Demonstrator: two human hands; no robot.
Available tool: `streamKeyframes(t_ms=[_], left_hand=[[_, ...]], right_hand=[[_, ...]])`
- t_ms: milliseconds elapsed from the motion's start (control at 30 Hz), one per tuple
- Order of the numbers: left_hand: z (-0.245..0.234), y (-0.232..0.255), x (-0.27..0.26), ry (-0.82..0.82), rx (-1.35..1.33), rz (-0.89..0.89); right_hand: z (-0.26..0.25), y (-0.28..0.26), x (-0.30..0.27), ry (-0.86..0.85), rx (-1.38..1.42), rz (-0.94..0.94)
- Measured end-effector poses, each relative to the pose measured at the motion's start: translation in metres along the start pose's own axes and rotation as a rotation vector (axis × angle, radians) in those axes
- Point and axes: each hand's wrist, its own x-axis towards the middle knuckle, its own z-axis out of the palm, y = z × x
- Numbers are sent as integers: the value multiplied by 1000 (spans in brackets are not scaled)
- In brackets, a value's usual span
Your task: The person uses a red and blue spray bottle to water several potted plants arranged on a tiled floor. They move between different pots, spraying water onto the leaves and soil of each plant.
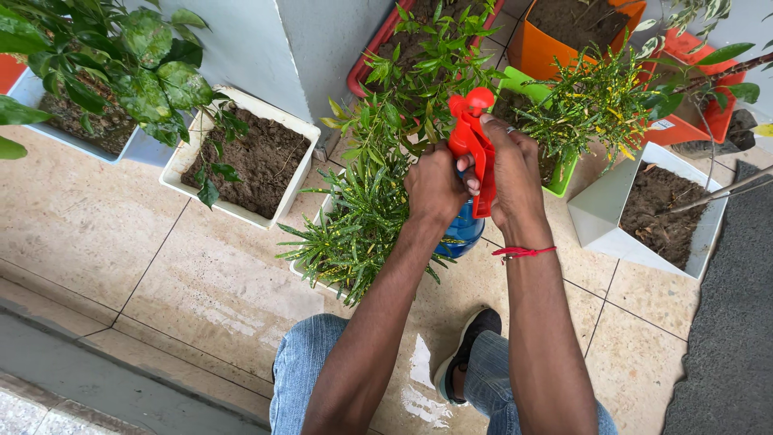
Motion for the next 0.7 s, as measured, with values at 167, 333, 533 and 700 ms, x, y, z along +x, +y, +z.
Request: streamKeyframes(t_ms=[167,333,533,700], left_hand=[[-2,-8,10,-61,-10,-1],[-8,-10,15,30,-15,90],[-13,-10,10,-46,-37,8],[-21,6,3,-33,-98,81]], right_hand=[[6,14,8,15,53,-117],[9,15,9,37,58,-121],[14,11,5,16,5,-95],[15,-3,-11,78,17,-159]])
